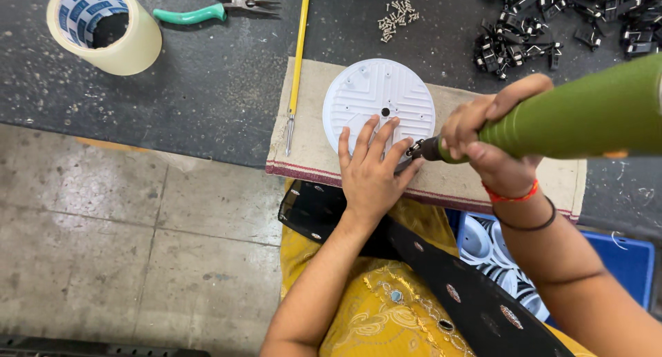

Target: The person assembles a white circular light fixture by placing it on a workbench, inserting small black clips into pre-drilled holes, and securing them with a green power drill. The person repeats this process for multiple clips around the fixture.

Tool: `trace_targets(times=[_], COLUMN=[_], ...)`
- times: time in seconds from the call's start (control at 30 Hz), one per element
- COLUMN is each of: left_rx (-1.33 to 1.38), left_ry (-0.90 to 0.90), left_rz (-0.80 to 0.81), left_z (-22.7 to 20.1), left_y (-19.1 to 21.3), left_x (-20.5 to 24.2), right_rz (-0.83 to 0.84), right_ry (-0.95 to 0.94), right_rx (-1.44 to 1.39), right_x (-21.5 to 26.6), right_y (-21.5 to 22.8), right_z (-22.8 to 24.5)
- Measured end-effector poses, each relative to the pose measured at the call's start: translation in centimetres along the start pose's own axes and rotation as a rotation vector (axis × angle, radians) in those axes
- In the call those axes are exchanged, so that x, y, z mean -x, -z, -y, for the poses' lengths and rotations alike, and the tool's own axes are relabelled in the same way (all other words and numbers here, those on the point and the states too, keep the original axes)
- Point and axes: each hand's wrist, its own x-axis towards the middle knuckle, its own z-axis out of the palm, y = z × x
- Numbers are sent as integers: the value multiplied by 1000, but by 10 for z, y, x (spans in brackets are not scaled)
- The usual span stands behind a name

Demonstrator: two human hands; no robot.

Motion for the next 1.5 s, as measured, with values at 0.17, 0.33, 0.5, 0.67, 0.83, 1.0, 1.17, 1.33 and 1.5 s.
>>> trace_targets(times=[0.17, 0.33, 0.5, 0.67, 0.83, 1.0, 1.17, 1.33, 1.5], left_rx=[-11, -28, -16, -35, -51, -55, -53, -54, -55], left_ry=[-2, -8, -9, -25, -34, -41, -40, -38, -44], left_rz=[7, 10, 19, -4, -9, -8, -1, 18, 25], left_z=[0, 0, -1, -1, 0, 0, 0, 1, 1], left_y=[0, 0, 2, 0, -2, -1, -1, -2, 0], left_x=[0, 1, -2, -4, -2, -1, -1, -1, -2], right_rz=[-15, -14, -78, -150, -186, -206, -169, -201, -211], right_ry=[38, 107, 184, 224, 236, 258, 182, 166, 180], right_rx=[-105, 51, 132, 141, 124, 127, 171, 187, 189], right_x=[-18, -28, -34, -33, -31, -31, -21, -11, -10], right_y=[-11, -10, 3, 14, 9, 0, 16, 38, 46], right_z=[18, 70, 95, 102, 94, 86, 104, 103, 100])
